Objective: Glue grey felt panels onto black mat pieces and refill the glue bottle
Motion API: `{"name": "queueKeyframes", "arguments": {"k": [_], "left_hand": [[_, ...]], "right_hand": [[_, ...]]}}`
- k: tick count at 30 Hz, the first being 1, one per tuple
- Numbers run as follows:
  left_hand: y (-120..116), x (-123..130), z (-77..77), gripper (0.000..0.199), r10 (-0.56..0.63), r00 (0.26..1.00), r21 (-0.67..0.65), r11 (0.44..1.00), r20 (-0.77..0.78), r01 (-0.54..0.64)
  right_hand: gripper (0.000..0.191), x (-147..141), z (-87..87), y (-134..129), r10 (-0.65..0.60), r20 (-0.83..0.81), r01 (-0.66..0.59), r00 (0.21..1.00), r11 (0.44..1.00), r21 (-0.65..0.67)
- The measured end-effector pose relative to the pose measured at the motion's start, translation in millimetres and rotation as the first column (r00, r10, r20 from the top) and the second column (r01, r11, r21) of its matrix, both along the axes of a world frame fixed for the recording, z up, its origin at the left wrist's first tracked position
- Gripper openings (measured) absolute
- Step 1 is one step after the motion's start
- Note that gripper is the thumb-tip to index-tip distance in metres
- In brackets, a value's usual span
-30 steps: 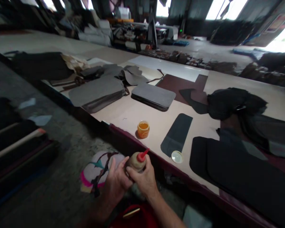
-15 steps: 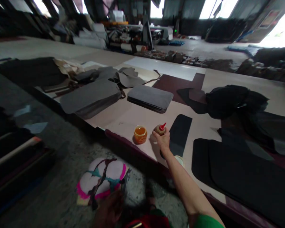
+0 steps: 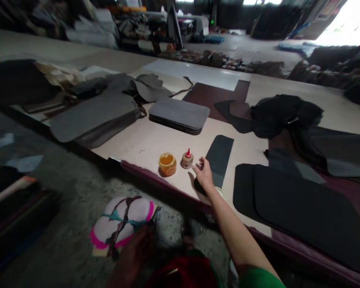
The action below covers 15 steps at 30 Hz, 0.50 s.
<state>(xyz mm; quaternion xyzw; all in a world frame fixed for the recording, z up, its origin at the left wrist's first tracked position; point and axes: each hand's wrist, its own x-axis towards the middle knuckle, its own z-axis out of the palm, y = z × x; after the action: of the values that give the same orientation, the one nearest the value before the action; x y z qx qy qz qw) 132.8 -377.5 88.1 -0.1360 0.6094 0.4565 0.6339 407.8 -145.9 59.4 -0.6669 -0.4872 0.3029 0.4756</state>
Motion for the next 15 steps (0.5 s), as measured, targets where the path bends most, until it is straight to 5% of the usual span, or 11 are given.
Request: {"name": "queueKeyframes", "arguments": {"k": [5, 9, 12, 15], "left_hand": [[5.7, 1.7, 2.4, 0.014, -0.039, 0.999, 0.011, 0.999, 0.005, 0.038], [5.7, 8.2, 3.6, 0.015, -0.061, 0.998, -0.018, 0.998, -0.007, 0.061], [5.3, 16.1, 4.4, 0.016, -0.099, 0.995, -0.024, 0.995, -0.018, 0.098], [8.4, 24.0, 5.2, 0.016, -0.143, 0.989, -0.017, 0.99, -0.032, 0.142]], "right_hand": [[0.056, 79.3, 30.1, -91.8, -0.145, 0.021, 0.146, 0.989, 0.982, -0.118], [0.055, 104.2, 36.9, -158.0, -0.167, 0.135, 0.193, 0.977, 0.959, -0.206], [0.055, 97.1, 29.3, -171.8, -0.112, 0.235, 0.162, 0.966, 0.965, -0.207], [0.044, 84.2, 20.9, -158.0, 0.003, 0.322, 0.055, 0.947, 0.984, -0.17]]}}
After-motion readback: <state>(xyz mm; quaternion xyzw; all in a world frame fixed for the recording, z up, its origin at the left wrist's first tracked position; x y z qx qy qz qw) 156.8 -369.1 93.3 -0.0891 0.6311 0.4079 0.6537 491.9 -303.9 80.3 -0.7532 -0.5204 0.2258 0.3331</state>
